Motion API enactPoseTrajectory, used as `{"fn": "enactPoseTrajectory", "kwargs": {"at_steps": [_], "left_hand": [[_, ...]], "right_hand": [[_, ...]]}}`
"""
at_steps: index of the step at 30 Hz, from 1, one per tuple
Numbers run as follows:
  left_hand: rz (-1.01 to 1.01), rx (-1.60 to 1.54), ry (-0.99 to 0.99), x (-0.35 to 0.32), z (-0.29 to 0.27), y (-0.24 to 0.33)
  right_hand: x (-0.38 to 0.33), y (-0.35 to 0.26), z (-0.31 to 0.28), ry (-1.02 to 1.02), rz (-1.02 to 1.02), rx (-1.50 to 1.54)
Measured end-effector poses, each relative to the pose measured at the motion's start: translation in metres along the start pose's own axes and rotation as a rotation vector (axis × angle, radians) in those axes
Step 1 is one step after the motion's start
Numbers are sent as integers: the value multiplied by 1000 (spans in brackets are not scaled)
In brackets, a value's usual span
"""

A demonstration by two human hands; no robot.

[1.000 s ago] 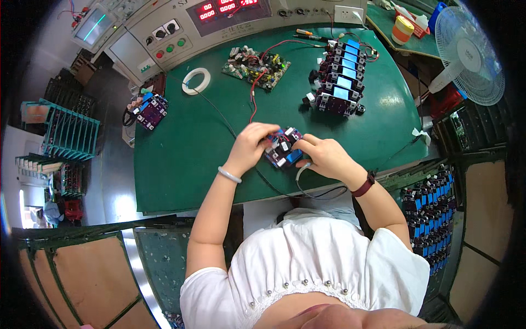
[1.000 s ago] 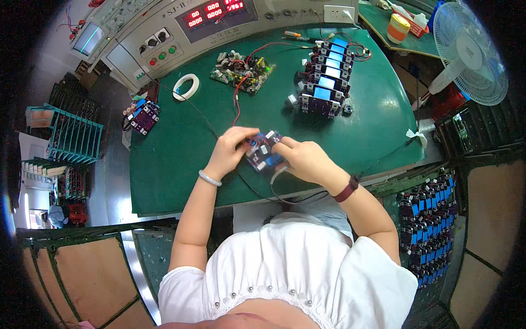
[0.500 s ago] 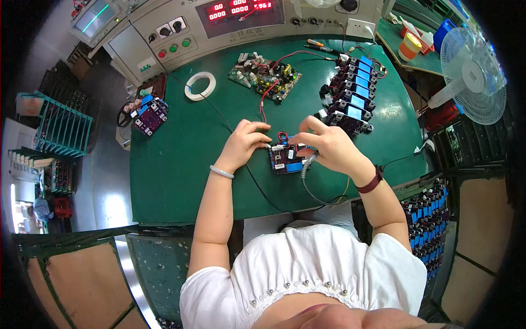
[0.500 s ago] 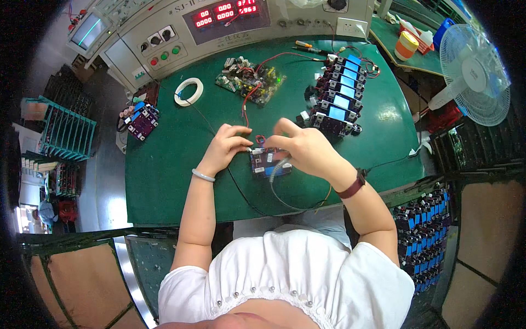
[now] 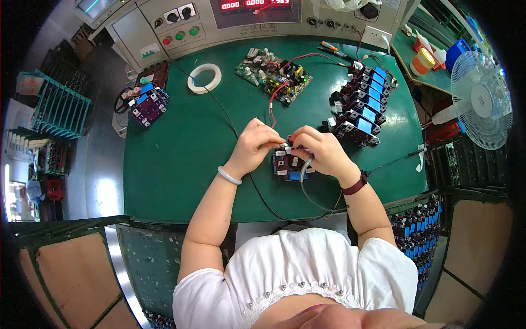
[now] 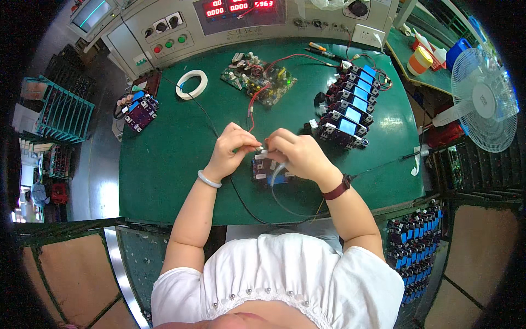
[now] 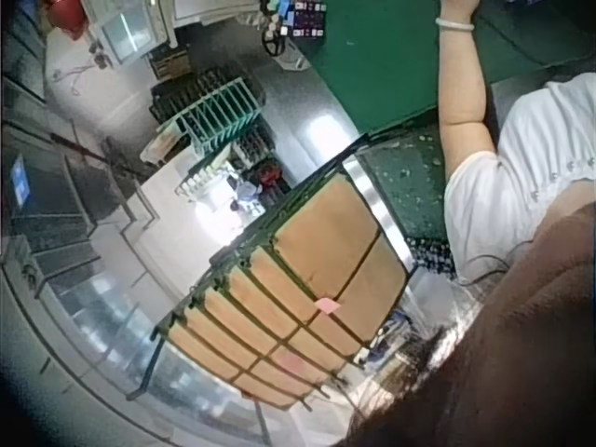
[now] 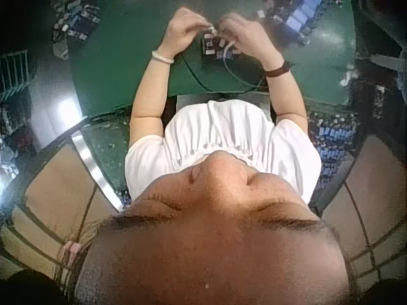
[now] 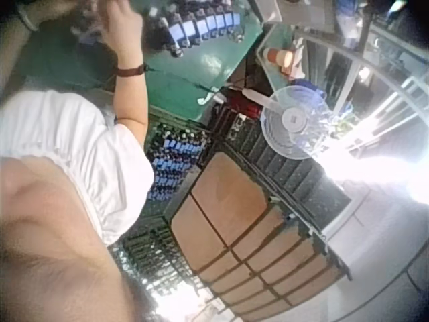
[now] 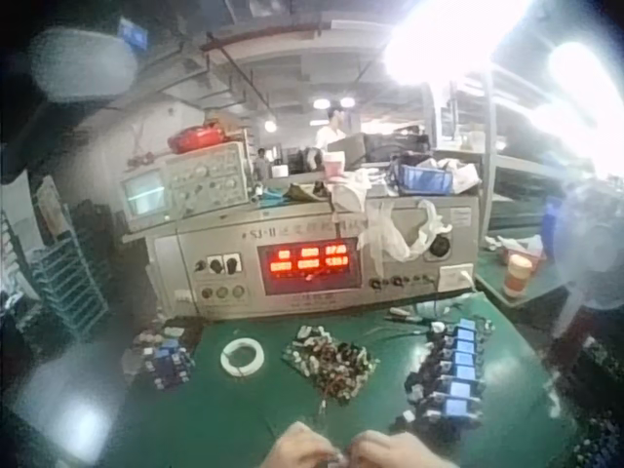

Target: Use multimeter probes to test voltage or continuity on assembled electronic circuit boards.

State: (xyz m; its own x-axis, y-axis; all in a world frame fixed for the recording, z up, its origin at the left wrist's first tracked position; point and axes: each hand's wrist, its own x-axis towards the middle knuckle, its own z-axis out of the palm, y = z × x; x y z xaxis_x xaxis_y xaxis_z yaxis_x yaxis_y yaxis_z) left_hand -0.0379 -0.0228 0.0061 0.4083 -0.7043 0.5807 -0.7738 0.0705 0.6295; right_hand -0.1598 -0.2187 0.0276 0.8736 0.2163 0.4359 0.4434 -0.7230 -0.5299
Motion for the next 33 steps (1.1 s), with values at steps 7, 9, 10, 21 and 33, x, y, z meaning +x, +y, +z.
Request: {"fn": "enactPoseTrajectory", "kwargs": {"at_steps": [7, 9, 10, 21, 33], "left_hand": [[15, 8, 76, 1, 2, 3], [21, 14, 89, 1, 4, 4], [27, 20, 101, 1, 5, 4], [43, 22, 111, 1, 8, 7], [25, 4, 115, 1, 10, 9]], "right_hand": [[-5, 7, 0, -6, 350, 392], [-6, 10, 2, 13, 340, 450], [-7, 11, 3, 11, 340, 451], [-8, 19, 7, 0, 333, 579], [-9, 16, 6, -24, 432, 695]]}}
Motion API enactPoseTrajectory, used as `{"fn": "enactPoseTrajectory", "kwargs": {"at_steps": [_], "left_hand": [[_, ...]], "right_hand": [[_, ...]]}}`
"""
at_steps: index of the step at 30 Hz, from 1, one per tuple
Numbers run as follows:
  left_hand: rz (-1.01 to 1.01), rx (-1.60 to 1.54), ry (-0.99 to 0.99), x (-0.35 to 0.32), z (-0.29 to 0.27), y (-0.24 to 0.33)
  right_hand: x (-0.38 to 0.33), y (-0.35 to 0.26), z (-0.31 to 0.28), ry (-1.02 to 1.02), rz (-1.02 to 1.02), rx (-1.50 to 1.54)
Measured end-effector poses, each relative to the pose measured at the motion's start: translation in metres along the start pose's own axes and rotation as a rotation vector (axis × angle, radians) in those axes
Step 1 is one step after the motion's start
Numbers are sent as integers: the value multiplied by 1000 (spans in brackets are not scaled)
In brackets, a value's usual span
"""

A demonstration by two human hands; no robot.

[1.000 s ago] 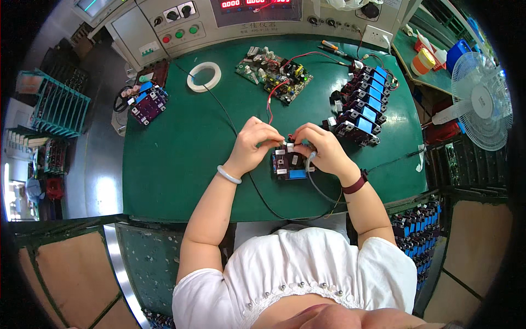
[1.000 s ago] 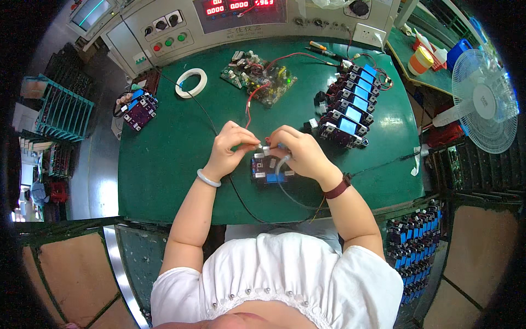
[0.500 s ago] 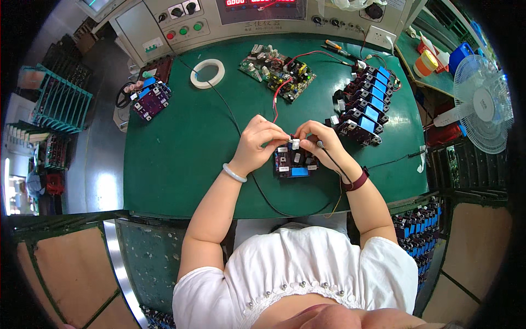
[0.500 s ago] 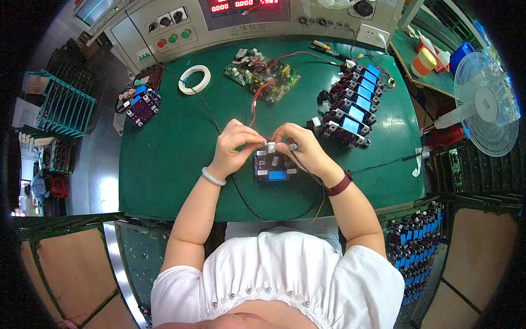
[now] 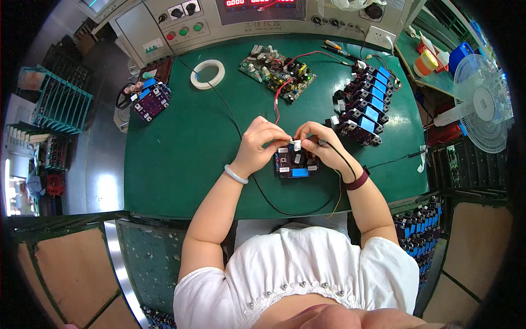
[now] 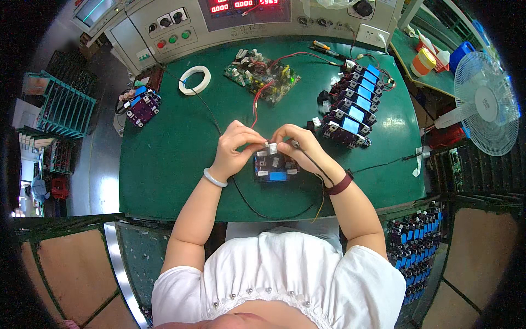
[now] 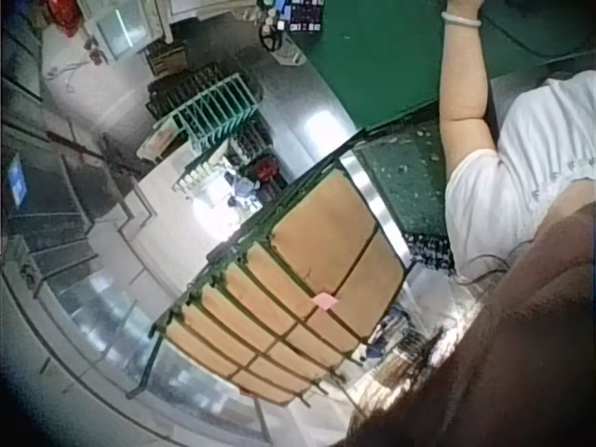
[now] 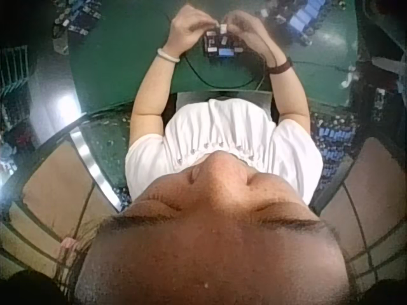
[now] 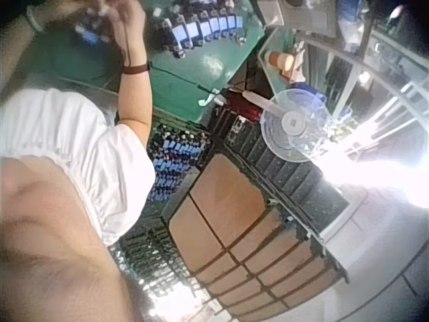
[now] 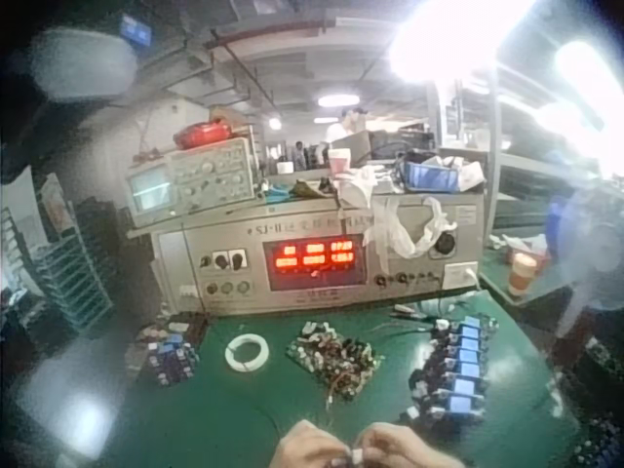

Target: Use multimeter probes to test voltage or continuity on assembled electronic circuit boards.

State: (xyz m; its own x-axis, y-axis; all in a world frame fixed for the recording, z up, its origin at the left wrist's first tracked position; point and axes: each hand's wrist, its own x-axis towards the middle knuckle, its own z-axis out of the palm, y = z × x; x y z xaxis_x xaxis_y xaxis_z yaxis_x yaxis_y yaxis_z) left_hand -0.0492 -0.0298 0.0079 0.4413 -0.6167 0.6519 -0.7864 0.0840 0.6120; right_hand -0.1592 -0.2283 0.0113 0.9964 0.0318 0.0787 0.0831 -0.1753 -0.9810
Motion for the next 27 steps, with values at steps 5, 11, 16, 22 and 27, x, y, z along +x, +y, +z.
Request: {"fn": "enactPoseTrajectory", "kwargs": {"at_steps": [5, 11, 16, 22, 27], "left_hand": [[2, 6, -10, -3, 0, 2], [70, 76, 11, -7, 0, 4], [160, 164, 39, -4, 6, 3], [186, 241, 73, -3, -2, 10], [182, 129, 55, -6, 15, 1]], "right_hand": [[-1, 0, 2, -1, 24, -5], [-4, -4, 4, 24, -75, -91], [-1, -6, 1, 40, -90, -135], [12, -9, 12, 73, -235, -174], [-2, -9, 4, 159, -271, -338]]}}
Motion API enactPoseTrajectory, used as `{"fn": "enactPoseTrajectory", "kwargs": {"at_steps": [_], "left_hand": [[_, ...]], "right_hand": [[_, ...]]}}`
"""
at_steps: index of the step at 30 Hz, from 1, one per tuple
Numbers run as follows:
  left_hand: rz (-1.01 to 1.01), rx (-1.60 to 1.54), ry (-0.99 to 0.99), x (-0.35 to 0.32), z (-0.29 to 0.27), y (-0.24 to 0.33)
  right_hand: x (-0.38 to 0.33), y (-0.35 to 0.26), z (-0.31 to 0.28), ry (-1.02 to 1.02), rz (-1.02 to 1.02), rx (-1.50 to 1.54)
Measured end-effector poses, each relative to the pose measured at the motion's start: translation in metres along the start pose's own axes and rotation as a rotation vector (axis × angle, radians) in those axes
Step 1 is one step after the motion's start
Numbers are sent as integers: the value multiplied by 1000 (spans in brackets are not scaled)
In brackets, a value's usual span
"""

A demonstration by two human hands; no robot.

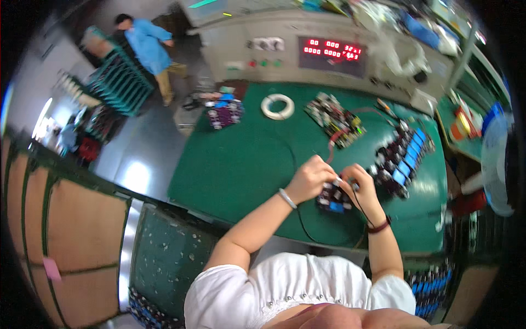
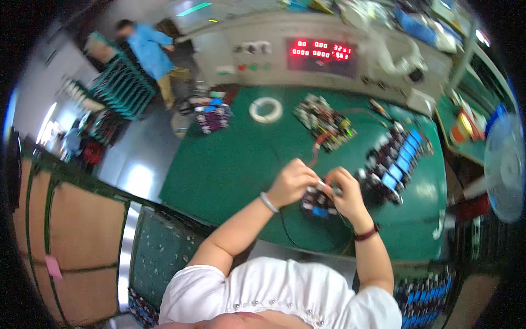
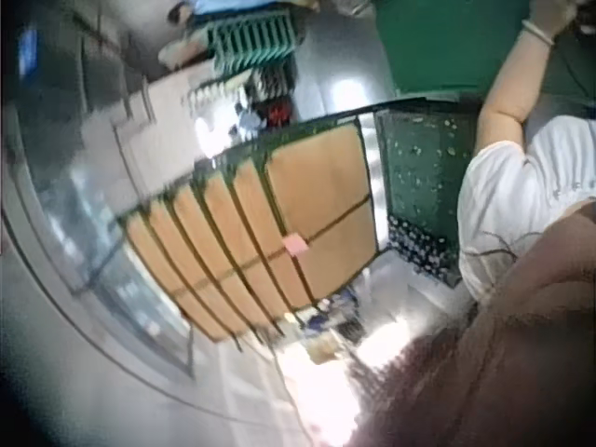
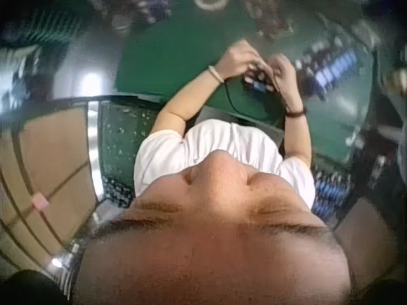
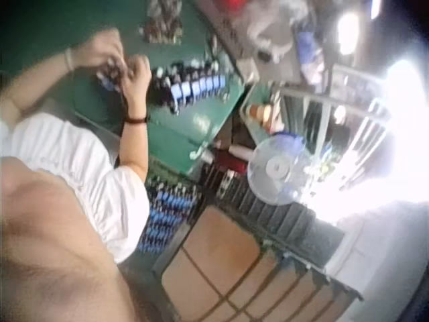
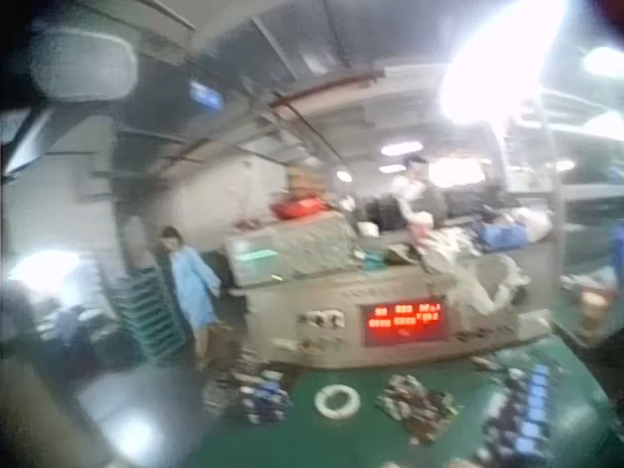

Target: Use multimeter probes to test voltage or continuity on assembled electronic circuit boards.

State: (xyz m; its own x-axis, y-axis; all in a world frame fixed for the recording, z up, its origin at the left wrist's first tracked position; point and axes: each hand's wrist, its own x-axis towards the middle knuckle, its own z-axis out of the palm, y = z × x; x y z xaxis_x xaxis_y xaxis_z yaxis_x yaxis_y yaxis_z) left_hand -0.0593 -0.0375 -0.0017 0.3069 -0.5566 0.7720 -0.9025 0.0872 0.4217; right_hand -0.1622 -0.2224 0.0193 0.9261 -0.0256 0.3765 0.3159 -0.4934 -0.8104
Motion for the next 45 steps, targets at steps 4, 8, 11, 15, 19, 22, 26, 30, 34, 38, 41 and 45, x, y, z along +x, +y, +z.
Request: {"fn": "enactPoseTrajectory", "kwargs": {"at_steps": [4, 8, 11, 15, 19, 22, 26, 30, 34, 38, 41, 45], "left_hand": [[-92, 82, 42, -8, -17, 28], [-230, -398, -31, -16, 14, 76], [-452, -768, -433, -11, 16, 129], [-408, -849, -554, -35, 39, 146], [-253, -907, -647, -39, 37, 141], [-180, -772, -703, -41, 28, 137], [-294, -680, -784, -63, 0, 126], [-352, -519, -717, -69, -25, 125], [-366, -473, -590, -59, -35, 112], [-381, -195, -140, -53, -37, 92], [-551, -141, -7, -58, -40, 75], [-635, -311, 180, -82, -29, 47]], "right_hand": [[-14, -49, 2, 131, -110, -139], [-50, -86, -3, 419, -443, -301], [-76, -96, -7, 568, -592, -338], [-80, -113, -9, 747, -695, -234], [-81, -124, -14, 1009, -714, -67], [-90, -112, -35, 1139, -761, 162], [-84, -118, -51, 1175, -731, 406], [-87, -116, -41, 1051, -407, 675], [-89, -62, -21, 644, -150, 860], [-76, -11, 7, 399, 190, 891], [-67, 21, 39, 355, 134, 703], [-56, 31, 63, 228, 154, 769]]}}
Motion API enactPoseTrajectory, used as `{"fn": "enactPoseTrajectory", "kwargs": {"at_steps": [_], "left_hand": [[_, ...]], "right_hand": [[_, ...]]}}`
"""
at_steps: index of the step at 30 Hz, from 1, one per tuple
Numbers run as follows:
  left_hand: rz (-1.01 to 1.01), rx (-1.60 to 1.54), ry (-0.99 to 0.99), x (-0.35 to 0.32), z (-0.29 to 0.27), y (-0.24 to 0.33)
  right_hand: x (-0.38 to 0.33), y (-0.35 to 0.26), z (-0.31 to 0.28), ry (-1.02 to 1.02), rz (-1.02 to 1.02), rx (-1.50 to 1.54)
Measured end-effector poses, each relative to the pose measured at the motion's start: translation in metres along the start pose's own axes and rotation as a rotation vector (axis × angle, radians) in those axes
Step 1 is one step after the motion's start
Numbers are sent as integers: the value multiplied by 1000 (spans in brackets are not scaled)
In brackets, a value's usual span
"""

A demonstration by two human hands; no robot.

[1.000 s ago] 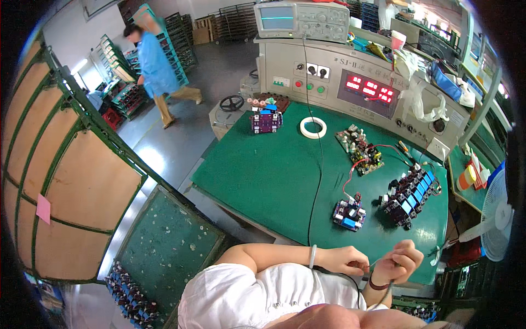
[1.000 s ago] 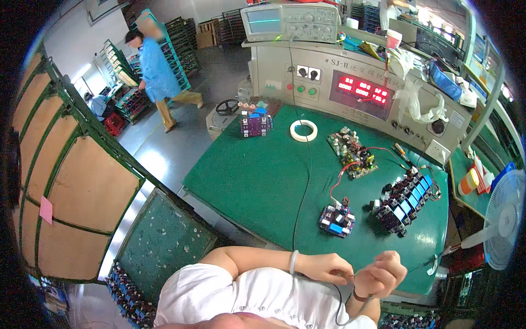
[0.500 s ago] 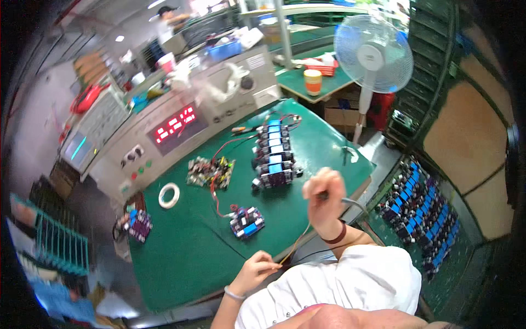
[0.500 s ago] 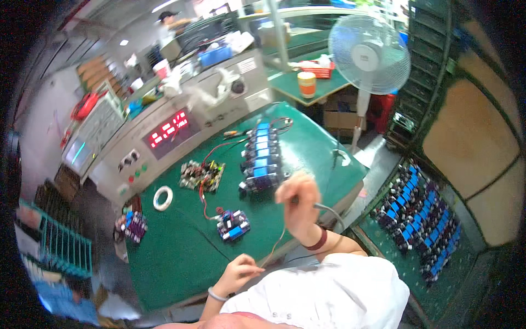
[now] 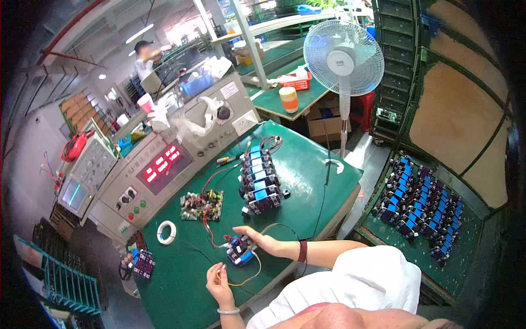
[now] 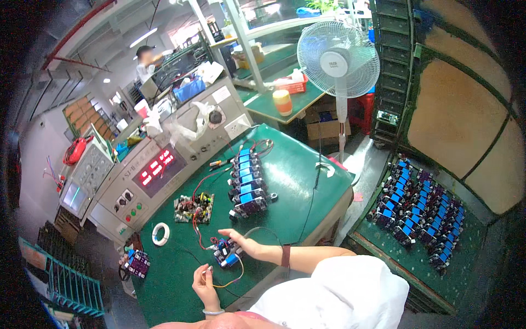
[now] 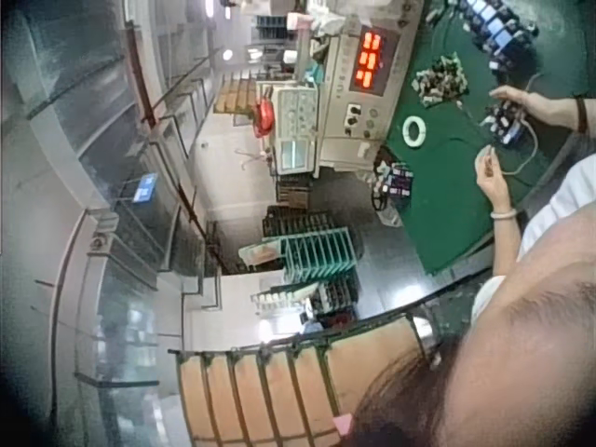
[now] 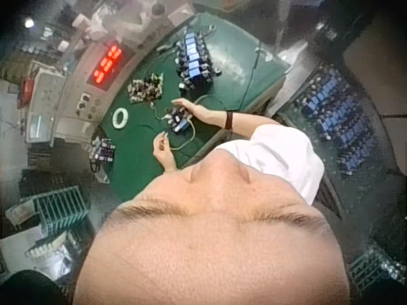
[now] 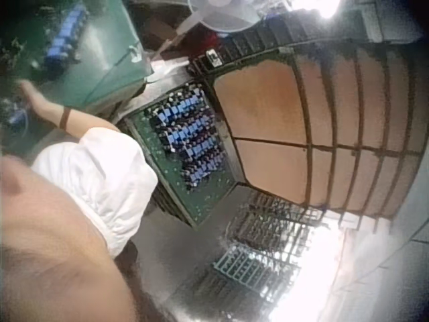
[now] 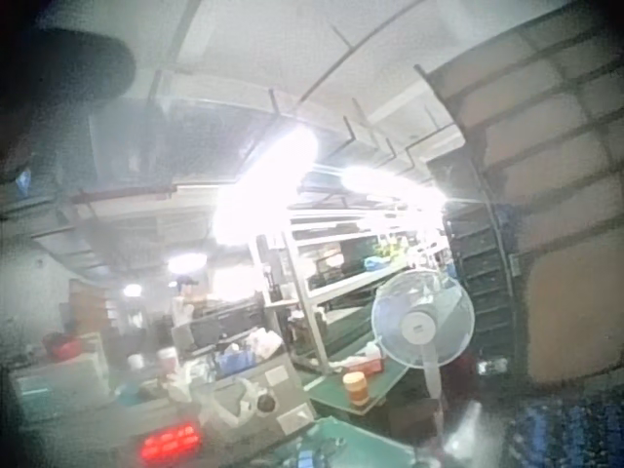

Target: Use multimeter probes to test voltage or continuity on assembled electronic circuit boards.

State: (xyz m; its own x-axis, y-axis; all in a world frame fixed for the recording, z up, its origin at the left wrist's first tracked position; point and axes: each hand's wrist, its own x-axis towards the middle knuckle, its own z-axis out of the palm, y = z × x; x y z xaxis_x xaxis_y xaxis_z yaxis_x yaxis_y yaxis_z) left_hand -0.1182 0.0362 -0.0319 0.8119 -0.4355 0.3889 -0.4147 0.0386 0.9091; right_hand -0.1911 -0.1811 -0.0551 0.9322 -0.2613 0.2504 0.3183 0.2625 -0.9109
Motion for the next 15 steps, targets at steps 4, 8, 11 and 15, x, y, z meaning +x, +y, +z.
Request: {"fn": "enactPoseTrajectory", "kwargs": {"at_steps": [4, 8, 11, 15], "left_hand": [[-89, 65, -29, -2, -2, -5], [-83, 99, -66, -1, 1, -2], [-117, 53, -40, 1, 4, 4], [-116, 26, -1, 10, 1, 1]], "right_hand": [[6, 0, -1, -24, 46, -37], [8, -7, 0, -74, 160, 31], [10, -23, -9, -123, 97, -54], [17, -38, -20, -122, 83, -79]]}}
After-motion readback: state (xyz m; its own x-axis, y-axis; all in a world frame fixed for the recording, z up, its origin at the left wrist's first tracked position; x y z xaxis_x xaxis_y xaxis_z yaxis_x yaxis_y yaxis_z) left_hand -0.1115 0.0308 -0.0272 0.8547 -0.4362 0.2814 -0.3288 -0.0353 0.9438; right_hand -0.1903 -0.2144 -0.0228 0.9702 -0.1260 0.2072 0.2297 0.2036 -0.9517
